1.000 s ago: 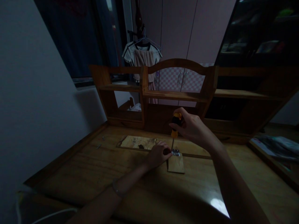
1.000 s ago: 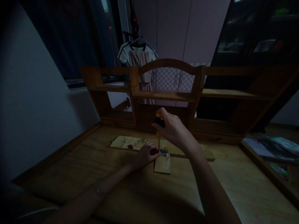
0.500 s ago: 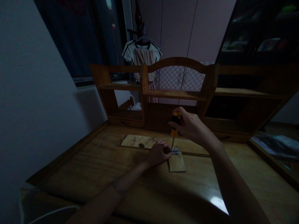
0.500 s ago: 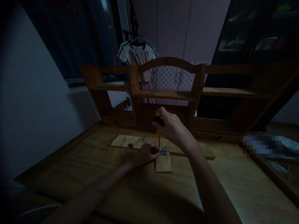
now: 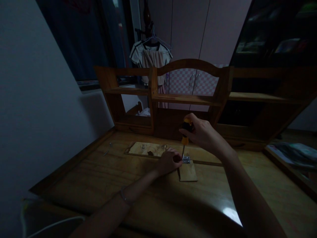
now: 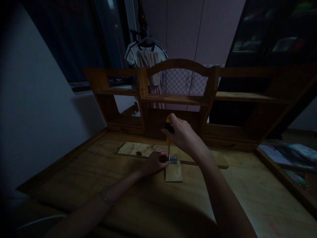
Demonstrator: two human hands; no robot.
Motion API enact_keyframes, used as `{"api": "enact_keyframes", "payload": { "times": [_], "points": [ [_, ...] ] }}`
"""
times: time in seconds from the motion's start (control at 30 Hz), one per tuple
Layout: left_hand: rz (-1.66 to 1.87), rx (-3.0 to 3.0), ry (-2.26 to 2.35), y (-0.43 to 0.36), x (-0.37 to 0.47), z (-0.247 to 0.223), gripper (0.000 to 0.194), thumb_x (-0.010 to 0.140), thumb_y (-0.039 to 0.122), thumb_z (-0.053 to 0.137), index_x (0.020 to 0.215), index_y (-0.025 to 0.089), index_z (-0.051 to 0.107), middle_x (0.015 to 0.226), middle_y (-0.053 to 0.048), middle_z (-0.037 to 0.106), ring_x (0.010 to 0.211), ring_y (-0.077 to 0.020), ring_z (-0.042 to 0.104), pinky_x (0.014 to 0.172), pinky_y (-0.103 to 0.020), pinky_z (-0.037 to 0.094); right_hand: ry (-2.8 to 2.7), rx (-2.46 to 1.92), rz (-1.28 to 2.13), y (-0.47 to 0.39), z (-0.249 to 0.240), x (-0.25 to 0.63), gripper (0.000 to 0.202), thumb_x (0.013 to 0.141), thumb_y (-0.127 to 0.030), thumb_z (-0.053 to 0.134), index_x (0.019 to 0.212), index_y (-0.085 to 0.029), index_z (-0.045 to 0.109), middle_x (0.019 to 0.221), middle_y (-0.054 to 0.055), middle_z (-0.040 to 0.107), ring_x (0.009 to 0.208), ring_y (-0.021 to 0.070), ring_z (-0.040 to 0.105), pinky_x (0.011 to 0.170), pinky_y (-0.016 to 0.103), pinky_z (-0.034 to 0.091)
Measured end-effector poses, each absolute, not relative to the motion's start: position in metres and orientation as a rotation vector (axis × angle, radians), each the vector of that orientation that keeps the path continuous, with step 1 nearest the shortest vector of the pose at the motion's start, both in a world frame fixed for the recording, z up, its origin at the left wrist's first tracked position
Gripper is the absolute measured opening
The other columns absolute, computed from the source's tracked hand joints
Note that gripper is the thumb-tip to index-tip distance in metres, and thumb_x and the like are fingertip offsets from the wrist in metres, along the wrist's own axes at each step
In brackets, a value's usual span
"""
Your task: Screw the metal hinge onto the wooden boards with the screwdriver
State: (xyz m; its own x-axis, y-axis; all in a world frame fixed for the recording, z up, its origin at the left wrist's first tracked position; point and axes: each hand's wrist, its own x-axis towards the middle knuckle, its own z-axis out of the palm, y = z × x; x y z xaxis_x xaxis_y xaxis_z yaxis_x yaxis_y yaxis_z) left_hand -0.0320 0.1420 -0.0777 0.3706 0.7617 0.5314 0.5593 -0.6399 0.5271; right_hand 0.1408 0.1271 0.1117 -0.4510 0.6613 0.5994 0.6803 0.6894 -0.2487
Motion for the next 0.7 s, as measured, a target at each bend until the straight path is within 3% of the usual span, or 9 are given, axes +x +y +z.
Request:
{"api": "enact_keyframes", "payload": {
  "times": [0.37, 0.57, 0.7],
  "points": [
    [1.092, 2.367, 1.175, 0.141, -0.032, -0.074, 0.012, 0.074, 0.025, 0.073, 0.08, 0.017, 0.065, 0.085, -0.003, 0.063, 0.091, -0.0199, 0.055, 0.083, -0.031, 0.043, -2.227, -1.059, -0.08, 0.134, 0.108, 0.147, 0.032, 0.092, -0.032, 0.069, 0.112, -0.018, 0.047, 0.09, 0.005, 0.06, 0.076, 0.0205, 0.058, 0.065, 0.028, 0.041],
    [1.1, 2.377, 1.181, 0.142, -0.031, -0.078, 0.013, 0.075, 0.025, 0.072, 0.082, 0.018, 0.065, 0.086, -0.002, 0.062, 0.089, -0.019, 0.054, 0.082, -0.031, 0.043, -2.247, -1.019, -0.029, 0.128, 0.112, 0.146, 0.03, 0.089, -0.026, 0.07, 0.108, -0.019, 0.049, 0.085, 0.0, 0.059, 0.072, 0.0168, 0.056, 0.063, 0.026, 0.039],
    [1.132, 2.4, 1.162, 0.142, -0.031, -0.081, 0.013, 0.075, 0.024, 0.072, 0.083, 0.018, 0.063, 0.086, -0.002, 0.062, 0.092, -0.019, 0.054, 0.086, -0.032, 0.042, -2.288, -0.97, 0.034, 0.12, 0.117, 0.147, 0.031, 0.085, -0.014, 0.065, 0.112, -0.019, 0.05, 0.096, 0.001, 0.058, 0.083, 0.0167, 0.055, 0.072, 0.025, 0.04]
  ]
}}
